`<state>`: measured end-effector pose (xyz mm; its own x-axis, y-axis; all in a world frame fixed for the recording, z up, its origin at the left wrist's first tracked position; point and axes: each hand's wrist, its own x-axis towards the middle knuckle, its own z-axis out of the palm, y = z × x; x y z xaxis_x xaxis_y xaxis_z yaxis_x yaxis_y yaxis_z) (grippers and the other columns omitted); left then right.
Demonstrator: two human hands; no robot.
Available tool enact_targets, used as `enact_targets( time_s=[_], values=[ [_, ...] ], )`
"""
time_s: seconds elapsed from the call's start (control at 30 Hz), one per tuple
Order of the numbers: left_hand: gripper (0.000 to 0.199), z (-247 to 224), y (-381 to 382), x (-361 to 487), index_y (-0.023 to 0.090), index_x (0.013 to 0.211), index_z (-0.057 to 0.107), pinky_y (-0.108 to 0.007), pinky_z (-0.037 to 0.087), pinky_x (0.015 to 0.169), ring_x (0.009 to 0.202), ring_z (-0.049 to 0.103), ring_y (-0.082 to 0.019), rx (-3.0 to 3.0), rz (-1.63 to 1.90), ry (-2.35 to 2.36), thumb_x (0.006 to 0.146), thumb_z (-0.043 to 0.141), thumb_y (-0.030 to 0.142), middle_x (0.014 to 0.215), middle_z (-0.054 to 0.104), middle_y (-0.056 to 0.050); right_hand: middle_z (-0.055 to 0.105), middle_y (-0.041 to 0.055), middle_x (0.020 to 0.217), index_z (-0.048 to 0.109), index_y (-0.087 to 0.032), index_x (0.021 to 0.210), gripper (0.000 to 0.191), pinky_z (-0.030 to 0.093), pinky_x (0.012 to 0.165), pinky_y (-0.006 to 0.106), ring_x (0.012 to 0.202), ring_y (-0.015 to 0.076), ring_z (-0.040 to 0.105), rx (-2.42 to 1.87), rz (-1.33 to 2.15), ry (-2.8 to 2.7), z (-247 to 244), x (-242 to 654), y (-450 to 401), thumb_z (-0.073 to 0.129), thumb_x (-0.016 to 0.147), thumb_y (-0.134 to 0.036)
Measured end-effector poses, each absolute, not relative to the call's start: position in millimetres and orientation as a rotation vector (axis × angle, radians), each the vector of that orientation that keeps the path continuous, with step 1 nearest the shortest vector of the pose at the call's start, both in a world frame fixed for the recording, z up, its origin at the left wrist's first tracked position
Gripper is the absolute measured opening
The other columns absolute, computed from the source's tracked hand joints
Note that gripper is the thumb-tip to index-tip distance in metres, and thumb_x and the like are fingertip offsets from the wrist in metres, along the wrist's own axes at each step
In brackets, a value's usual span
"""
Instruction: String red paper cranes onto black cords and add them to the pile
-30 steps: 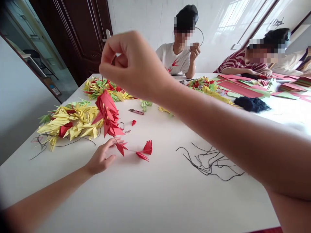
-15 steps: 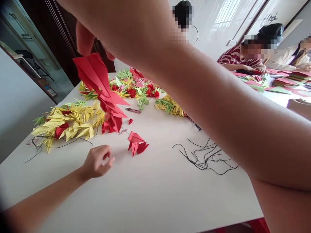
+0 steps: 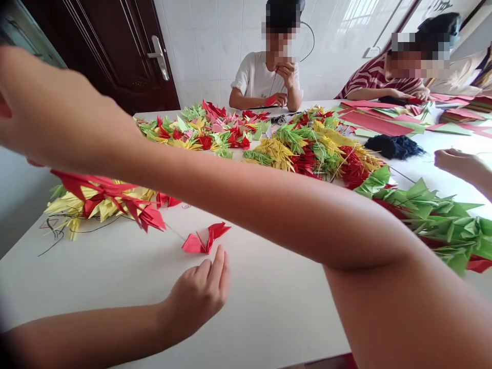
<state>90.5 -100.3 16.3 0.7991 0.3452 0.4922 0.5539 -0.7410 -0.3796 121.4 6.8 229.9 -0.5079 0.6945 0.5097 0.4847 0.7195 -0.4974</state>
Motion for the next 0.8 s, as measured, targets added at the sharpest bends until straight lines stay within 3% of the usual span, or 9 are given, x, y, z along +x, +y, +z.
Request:
enact_targets(
  time_s=[0.07, 0.1, 0.17, 0.2, 0.27, 0.37, 0.53, 0.67, 0.8],
  values=[
    [0.036, 16.7, -91.7, 106.9, 0.005, 0.107, 0.064, -0.029, 0.043, 0.045, 0.065, 0.061, -0.02, -2.511, -0.474, -0.95, 0.078, 0.043, -0.003, 0.111, 0.068, -0.024, 0.061, -0.0091, 0.089, 0.034, -0.022, 0.067, 0.031, 0.047, 0.066, 0.017, 0.074, 0.0039, 0.06, -0.869, 0.386, -2.238, 220.3, 114.3, 10.1, 0.056, 0.089, -0.019],
    [0.032, 17.3, -83.7, 111.9, 0.005, 0.107, 0.063, -0.032, 0.046, 0.05, 0.074, 0.063, -0.025, -2.537, -0.436, -1.085, 0.081, 0.046, 0.001, 0.109, 0.068, -0.024, 0.061, -0.0088, 0.088, 0.034, -0.023, 0.067, 0.031, 0.046, 0.066, 0.02, 0.075, 0.0057, 0.058, -0.861, 0.392, -2.243, 215.7, 112.4, 11.3, 0.056, 0.088, -0.019],
    [0.019, 18.3, -63.7, 114.2, 0.007, 0.098, 0.063, -0.037, 0.047, 0.054, 0.077, 0.061, -0.03, -2.619, -0.374, -1.316, 0.086, 0.054, 0.018, 0.089, 0.067, -0.022, 0.061, -0.0082, 0.087, 0.032, -0.023, 0.066, 0.031, 0.043, 0.063, 0.023, 0.072, 0.0079, 0.054, -0.844, 0.409, -2.251, 207.5, 111.5, 13.2, 0.054, 0.088, -0.02],
    [0.022, 18.4, -53.6, 112.0, 0.008, 0.093, 0.063, -0.04, 0.047, 0.058, 0.077, 0.06, -0.032, -2.661, -0.367, -1.4, 0.086, 0.058, 0.029, 0.081, 0.065, -0.019, 0.061, -0.0081, 0.086, 0.031, -0.023, 0.066, 0.031, 0.042, 0.062, 0.024, 0.07, 0.0085, 0.052, -0.844, 0.417, -2.259, 204.2, 112.3, 14.0, 0.053, 0.088, -0.02],
    [0.028, 18.0, -37.1, 103.1, 0.013, 0.084, 0.061, -0.043, 0.048, 0.065, 0.078, 0.059, -0.033, -2.738, -0.368, -1.429, 0.082, 0.063, 0.041, 0.073, 0.062, -0.014, 0.06, -0.0078, 0.086, 0.03, -0.023, 0.067, 0.03, 0.04, 0.06, 0.025, 0.069, 0.0098, 0.05, -0.848, 0.434, -2.271, 198.9, 115.7, 15.7, 0.052, 0.087, -0.02],
    [0.03, 18.8, -24.2, 87.1, 0.017, 0.077, 0.06, -0.04, 0.047, 0.068, 0.075, 0.058, -0.029, -2.826, -0.309, -1.362, 0.081, 0.065, 0.046, 0.069, 0.061, -0.009, 0.06, -0.0072, 0.086, 0.032, -0.023, 0.068, 0.027, 0.037, 0.058, 0.027, 0.068, 0.0113, 0.048, -0.869, 0.436, -2.266, 193.5, 123.3, 18.7, 0.051, 0.086, -0.02],
    [0.016, 30.6, -15.4, 68.4, 0.022, 0.09, 0.068, -0.035, 0.047, 0.073, 0.084, 0.059, -0.024, -3.097, -0.151, -1.269, 0.081, 0.065, 0.035, 0.084, 0.068, -0.004, 0.061, -0.0045, 0.089, 0.037, -0.023, 0.071, 0.018, 0.038, 0.063, 0.027, 0.07, 0.0122, 0.049, -0.867, 0.439, -2.215, 184.5, 137.4, 29.7, 0.049, 0.084, -0.021],
    [0.029, 39.3, -8.9, 55.4, 0.028, 0.107, 0.069, -0.034, 0.045, 0.079, 0.091, 0.058, -0.023, -3.292, -0.062, -1.099, 0.081, 0.058, 0.019, 0.095, 0.071, -0.001, 0.06, -0.0037, 0.082, 0.041, -0.022, 0.074, 0.008, 0.035, 0.061, 0.027, 0.065, 0.0121, 0.046, -0.93, 0.331, -2.164, 172.9, 151.2, 43.0, 0.047, 0.079, -0.02],
    [0.038, 40.6, -8.3, 46.0, 0.029, 0.105, 0.07, -0.035, 0.041, 0.084, 0.092, 0.057, -0.021, -3.377, -0.032, -0.988, 0.082, 0.048, 0.009, 0.099, 0.073, 0.001, 0.058, -0.0023, 0.07, 0.047, -0.021, 0.075, 0.006, 0.037, 0.064, 0.026, 0.066, 0.0123, 0.052, -1.084, 0.288, -2.081, 157.6, 173.3, 54.0, 0.05, 0.079, -0.017]
  ],
)
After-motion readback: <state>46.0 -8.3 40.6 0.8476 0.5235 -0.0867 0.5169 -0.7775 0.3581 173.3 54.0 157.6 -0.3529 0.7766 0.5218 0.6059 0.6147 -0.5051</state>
